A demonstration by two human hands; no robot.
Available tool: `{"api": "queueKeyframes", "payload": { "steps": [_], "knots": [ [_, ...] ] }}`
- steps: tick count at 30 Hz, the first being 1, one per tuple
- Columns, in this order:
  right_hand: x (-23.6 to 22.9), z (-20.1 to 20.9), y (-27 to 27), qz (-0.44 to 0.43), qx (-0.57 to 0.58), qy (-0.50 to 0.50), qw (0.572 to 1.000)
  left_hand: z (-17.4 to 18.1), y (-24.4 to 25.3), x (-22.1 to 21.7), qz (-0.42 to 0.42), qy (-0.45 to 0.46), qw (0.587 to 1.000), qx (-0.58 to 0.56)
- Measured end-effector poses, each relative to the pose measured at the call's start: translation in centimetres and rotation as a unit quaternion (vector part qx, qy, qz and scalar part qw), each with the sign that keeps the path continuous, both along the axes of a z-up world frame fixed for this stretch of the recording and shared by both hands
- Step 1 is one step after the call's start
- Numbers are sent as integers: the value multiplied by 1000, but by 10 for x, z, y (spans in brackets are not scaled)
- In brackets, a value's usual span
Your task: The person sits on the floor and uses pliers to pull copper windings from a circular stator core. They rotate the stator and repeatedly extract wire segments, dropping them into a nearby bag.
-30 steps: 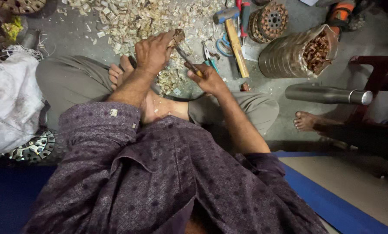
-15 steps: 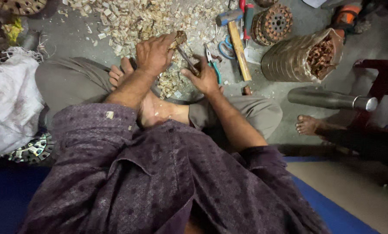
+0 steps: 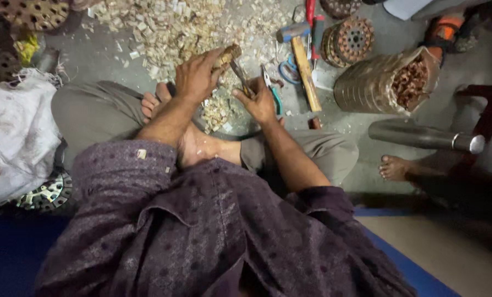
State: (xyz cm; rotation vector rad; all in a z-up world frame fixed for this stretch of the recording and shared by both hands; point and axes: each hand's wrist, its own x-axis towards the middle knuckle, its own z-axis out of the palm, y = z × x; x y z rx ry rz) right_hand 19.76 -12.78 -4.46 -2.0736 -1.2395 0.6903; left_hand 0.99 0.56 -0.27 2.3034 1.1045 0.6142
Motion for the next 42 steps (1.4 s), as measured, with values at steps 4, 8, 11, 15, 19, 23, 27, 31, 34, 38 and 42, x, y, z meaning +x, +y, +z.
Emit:
{"api": "queueKeyframes", "payload": {
  "steps": [4,8,11,15,19,23,27,31,34,38,42],
  "knots": [
    [8,-6,-12,14,-25,-72,997,5,-4,-8,5,-5,1000,0],
    [16,0,-24,49,-11,-60,997,10,-7,-8,14,22,1000,1],
    [18,11,-24,66,-1,-76,995,10,-9,-8,25,-10,998,59],
    [25,21,-13,58,-114,-115,985,9,-9,-10,13,5,1000,28],
    [31,21,-14,79,-224,81,968,7,-9,-8,-3,4,999,53],
    [21,34,-21,95,-138,264,950,2,-9,-8,-4,8,998,55],
    [8,67,-27,66,-209,213,952,-2,-7,-6,2,12,1000,3],
    [-2,82,-23,96,-162,228,955,0,-6,-3,-1,64,998,-7],
    [0,74,-20,163,-104,116,974,4,-6,-4,-1,80,997,-13],
    [6,53,-22,162,-67,75,982,6,-7,-4,-13,61,996,62],
    [2,39,-20,122,-58,18,991,7,-7,-5,-33,49,998,27]
  ]
}}
